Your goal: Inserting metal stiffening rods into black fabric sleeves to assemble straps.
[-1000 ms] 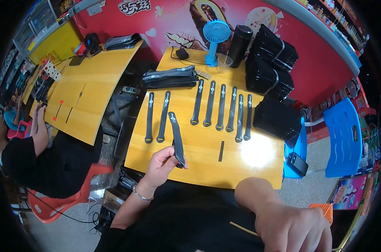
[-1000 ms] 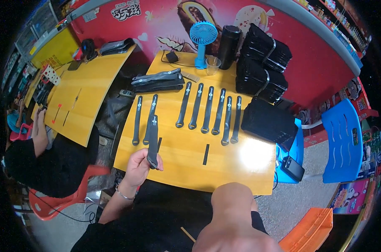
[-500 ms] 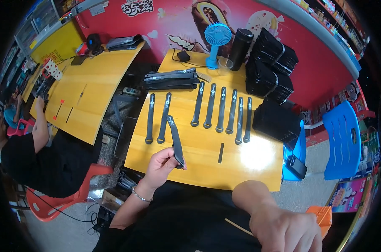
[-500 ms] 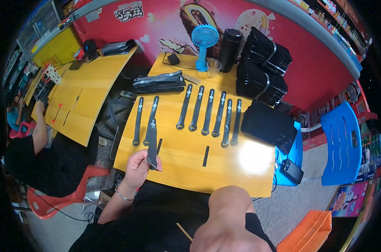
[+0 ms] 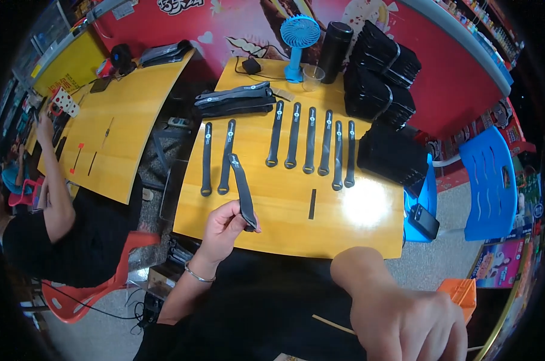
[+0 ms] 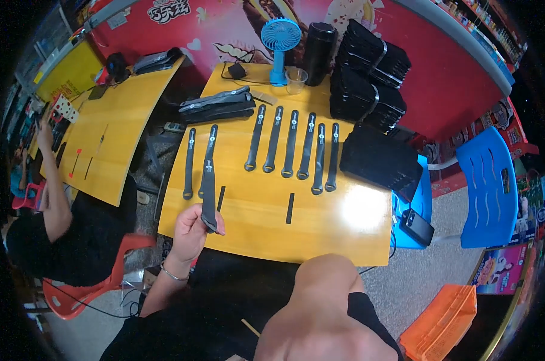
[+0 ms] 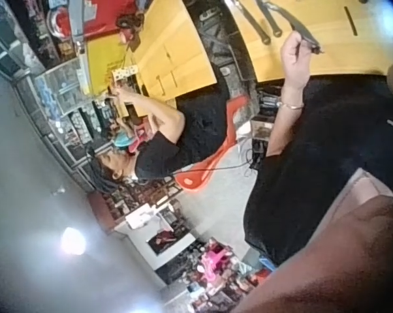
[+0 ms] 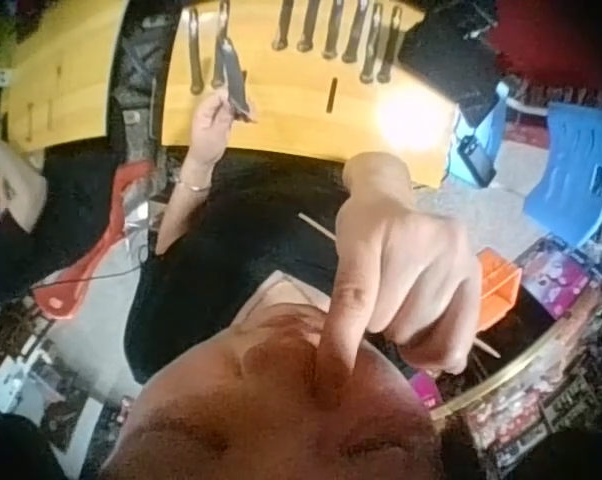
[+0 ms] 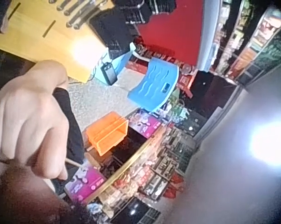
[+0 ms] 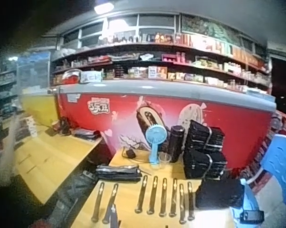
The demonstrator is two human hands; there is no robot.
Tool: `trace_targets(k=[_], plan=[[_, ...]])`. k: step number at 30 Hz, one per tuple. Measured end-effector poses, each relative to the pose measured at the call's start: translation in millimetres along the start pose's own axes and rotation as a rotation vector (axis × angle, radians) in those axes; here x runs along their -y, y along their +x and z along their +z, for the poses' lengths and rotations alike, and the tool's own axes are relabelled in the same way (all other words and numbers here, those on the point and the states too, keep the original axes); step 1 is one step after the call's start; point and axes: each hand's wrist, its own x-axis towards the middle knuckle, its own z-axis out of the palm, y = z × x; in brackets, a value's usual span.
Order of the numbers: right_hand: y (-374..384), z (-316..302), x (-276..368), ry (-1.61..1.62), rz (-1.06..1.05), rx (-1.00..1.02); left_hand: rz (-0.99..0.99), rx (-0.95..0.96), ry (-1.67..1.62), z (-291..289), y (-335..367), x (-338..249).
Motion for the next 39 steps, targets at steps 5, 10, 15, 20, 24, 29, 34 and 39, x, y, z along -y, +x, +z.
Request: trace_targets(k=[5,10,15,20,24,29,34,39], plan=[[-11.9,-1.7,-0.4,0.047,-0.043,-0.038,0.008,0.012,-0.032,0.2,1.2,4.6],[-16.5,1.2,-3.4,0.129,0.072,-0.132,-0.003,0.007,-0.044,1.3,-0.5,8.7],[-12.9,-10.2,-6.7,0.194,0.096,-0.01,0.022,-0.039,-0.029,3.8,0.6,4.1],[-65.0,-21.9,7.3,-0.425,0.35,-0.304,0.088,-0.039,-0.041,-3.6,-2.9,6.3],[-128.4,-40.6,52.8,-1.496,0.826,-0.405,0.089,-0.003,-0.084,0.7,2.1,3.2],[-220.3,-68.4,93.6,-2.073,1.119,-0.375,0.101,-0.017,-0.046,6.9,6.5,5.5],[-272.2,-97.2,112.3,-2.343,1.124,-0.338,0.092,0.029,0.043,12.2,10.6,8.6],[-295.3,-106.9,123.4,-2.329,1.081,-0.491,0.09,0.076,0.02,14.0,8.6,10.7]])
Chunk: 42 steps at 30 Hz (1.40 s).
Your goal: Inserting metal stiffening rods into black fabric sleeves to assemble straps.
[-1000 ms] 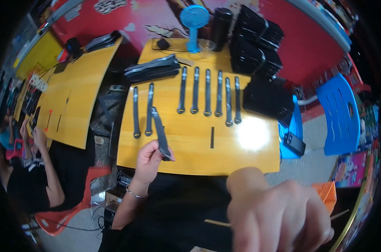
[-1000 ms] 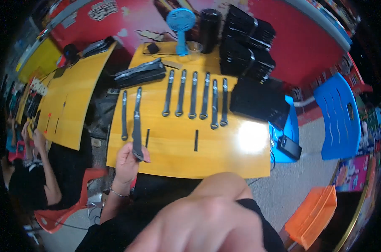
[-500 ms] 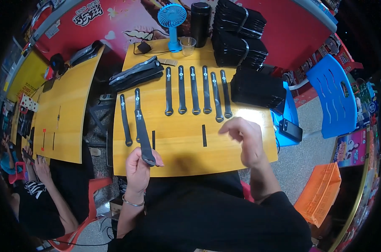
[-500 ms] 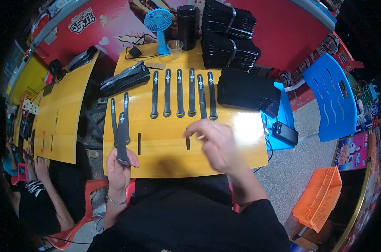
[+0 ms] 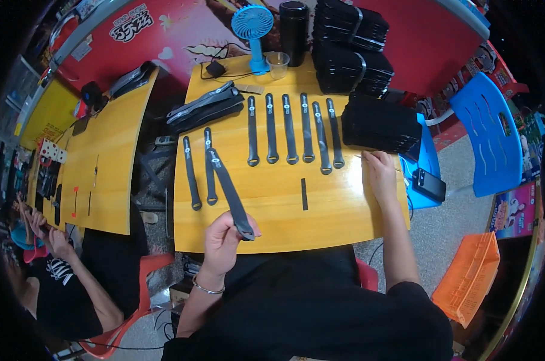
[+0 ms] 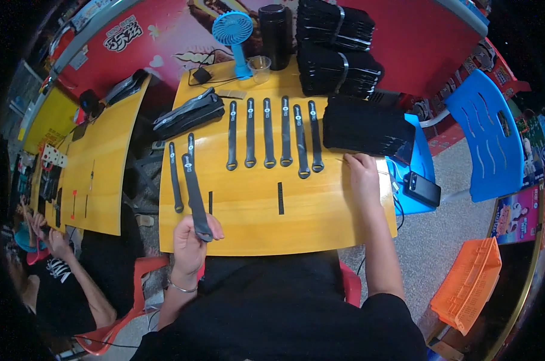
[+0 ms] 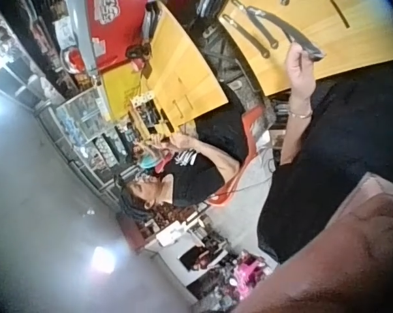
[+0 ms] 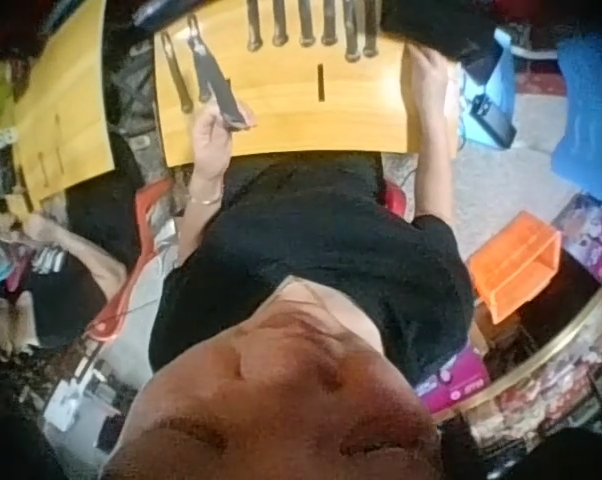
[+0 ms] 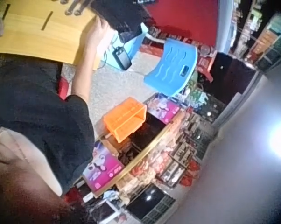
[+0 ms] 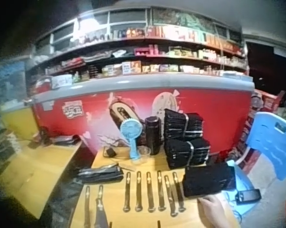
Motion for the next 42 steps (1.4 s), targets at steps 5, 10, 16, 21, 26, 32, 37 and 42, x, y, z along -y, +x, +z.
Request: trace_targets(k=[5,10,16,21,26,32,37,42], plan=[[-5.4,-15.0,15.9,0.097,0.007,-0.068,-0.016,0.048,0.027,5.3,-0.9,0.4],[-9.4,-35.8,126.2,0.579,-0.331,0.091,0.031,0.109,0.244,19.2,4.2,9.6],[-16.6,-15.6,206.4,0.989,-0.363,0.149,0.109,0.12,0.353,41.6,10.5,-4.3],[-9.9,-17.9,215.2,1.064,-0.391,0.248,0.109,0.135,0.383,31.4,1.3,-8.3],[4.2,-39.1,198.8,1.019,-0.222,0.42,0.032,0.344,0.406,5.7,2.3,-13.5],[9.5,-46.5,200.4,1.121,0.183,0.641,-0.111,0.454,0.326,-24.1,4.6,-6.9],[11.4,-39.9,221.4,0.717,-0.427,0.333,-0.091,0.279,0.391,-1.1,7.5,-10.4],[4.1,-40.8,229.4,0.597,-0.528,0.283,-0.284,0.145,0.122,1.3,-3.5,-1.5]])
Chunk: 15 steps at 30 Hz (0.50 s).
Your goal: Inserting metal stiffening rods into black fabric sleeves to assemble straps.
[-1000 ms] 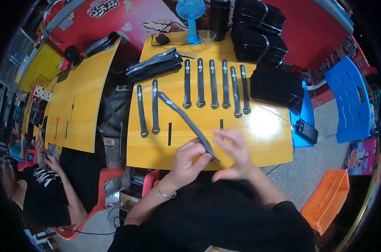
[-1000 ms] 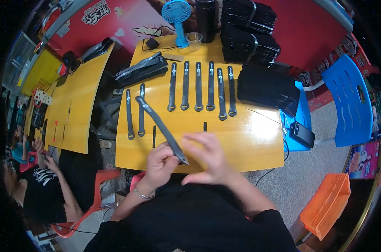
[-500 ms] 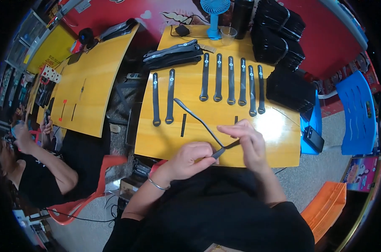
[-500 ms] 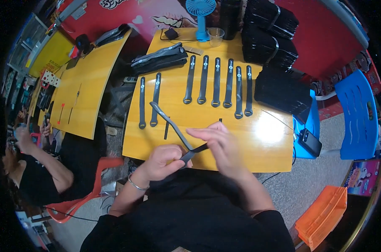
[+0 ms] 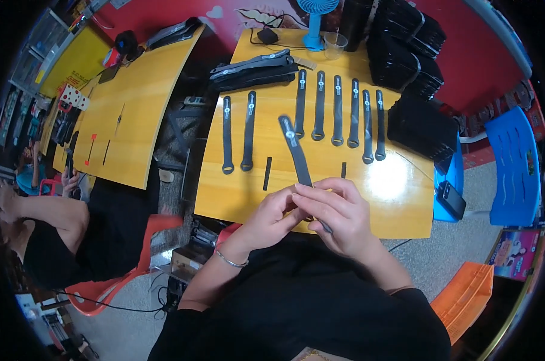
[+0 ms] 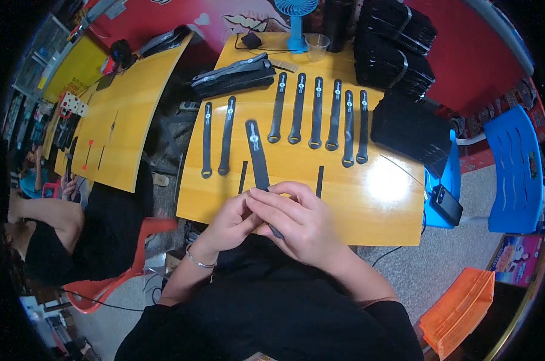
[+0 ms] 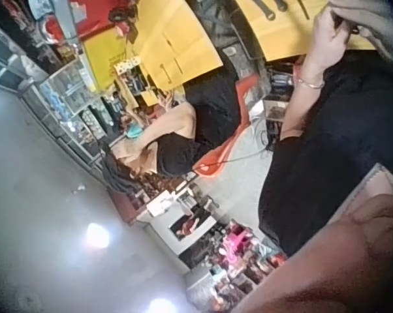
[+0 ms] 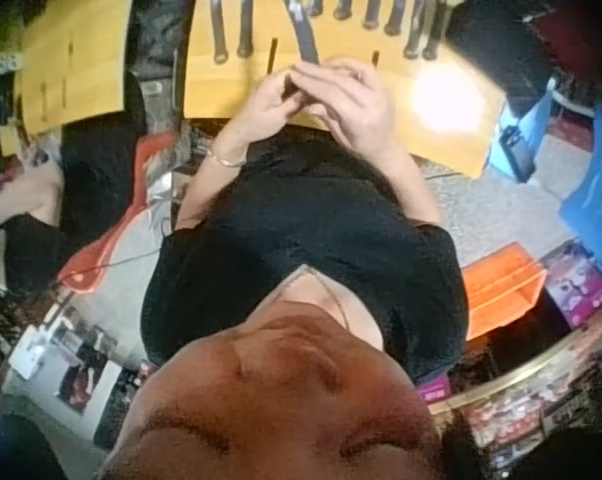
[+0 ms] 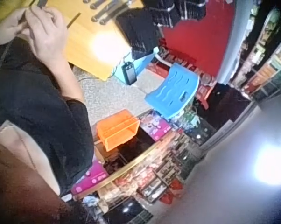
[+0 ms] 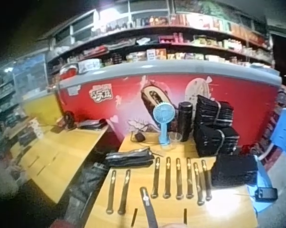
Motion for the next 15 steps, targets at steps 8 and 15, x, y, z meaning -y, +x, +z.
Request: trace_targets(k=[8,15], plan=[[-2.1,8.0,-18.3,0.22,0.029,0.016,-0.01,0.052,-0.123,7.8,-3.0,8.0],[-15.5,1.6,-28.2,1.028,0.454,-0.305,-0.065,0.22,-0.141,-1.7,-7.5,8.1]])
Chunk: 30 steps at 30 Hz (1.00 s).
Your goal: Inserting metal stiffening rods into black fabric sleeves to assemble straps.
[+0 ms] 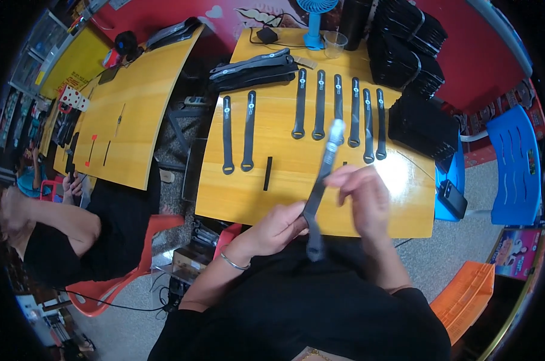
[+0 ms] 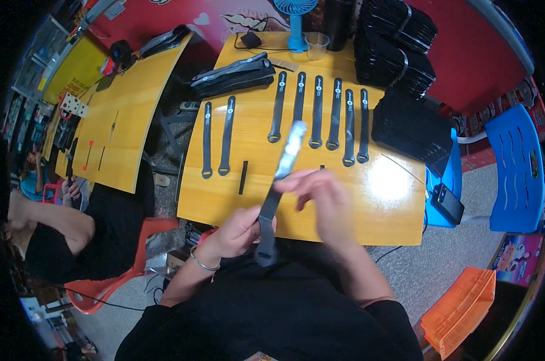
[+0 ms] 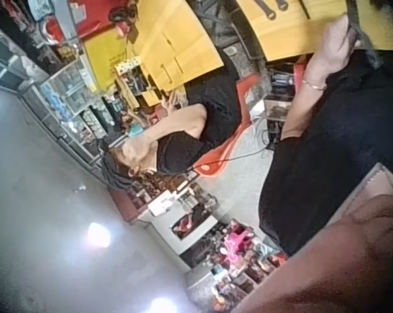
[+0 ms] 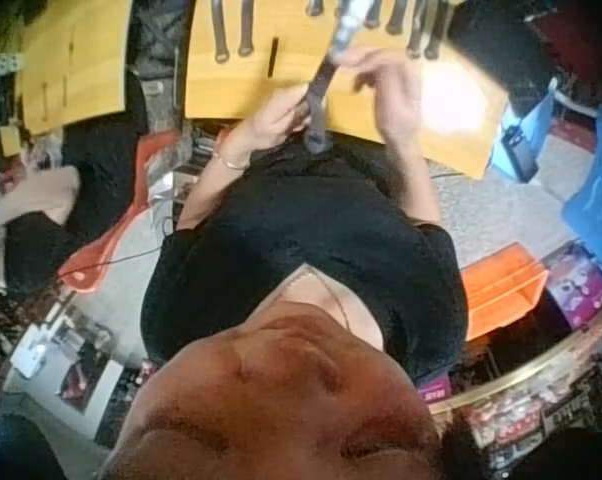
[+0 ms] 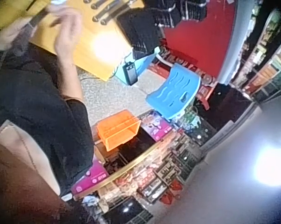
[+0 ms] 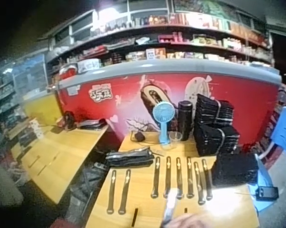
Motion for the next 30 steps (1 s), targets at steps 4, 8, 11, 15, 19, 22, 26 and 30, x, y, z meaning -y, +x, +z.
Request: trace_targets(k=[4,8,11,15,19,22,26,30], plan=[[7.2,-11.3,14.8,-0.167,-0.229,0.071,-0.059,-0.098,-0.159,3.3,-7.9,4.9],[6.3,15.9,9.6,-0.804,-0.35,0.359,-0.032,-0.135,-0.065,9.6,0.6,-4.0],[4.6,13.8,0.5,-0.784,-0.319,0.363,0.106,-0.137,0.129,14.6,10.4,-2.2],[-0.7,13.6,0.8,-0.424,-0.135,0.287,0.121,-0.104,0.179,12.8,15.0,-12.7],[-4.3,3.9,15.6,-0.006,0.171,-0.011,0.076,0.103,0.417,-2.5,20.5,-21.5],[0.6,-27.6,27.6,0.212,0.204,-0.307,0.009,0.182,0.415,-16.1,16.5,-14.9],[-12.0,-86.2,46.7,0.313,0.003,-0.423,-0.092,0.274,0.415,-30.0,0.5,-12.8],[-44.9,-131.8,78.5,0.102,-0.193,-0.522,-0.114,0.38,0.488,-39.0,-7.9,-19.7]])
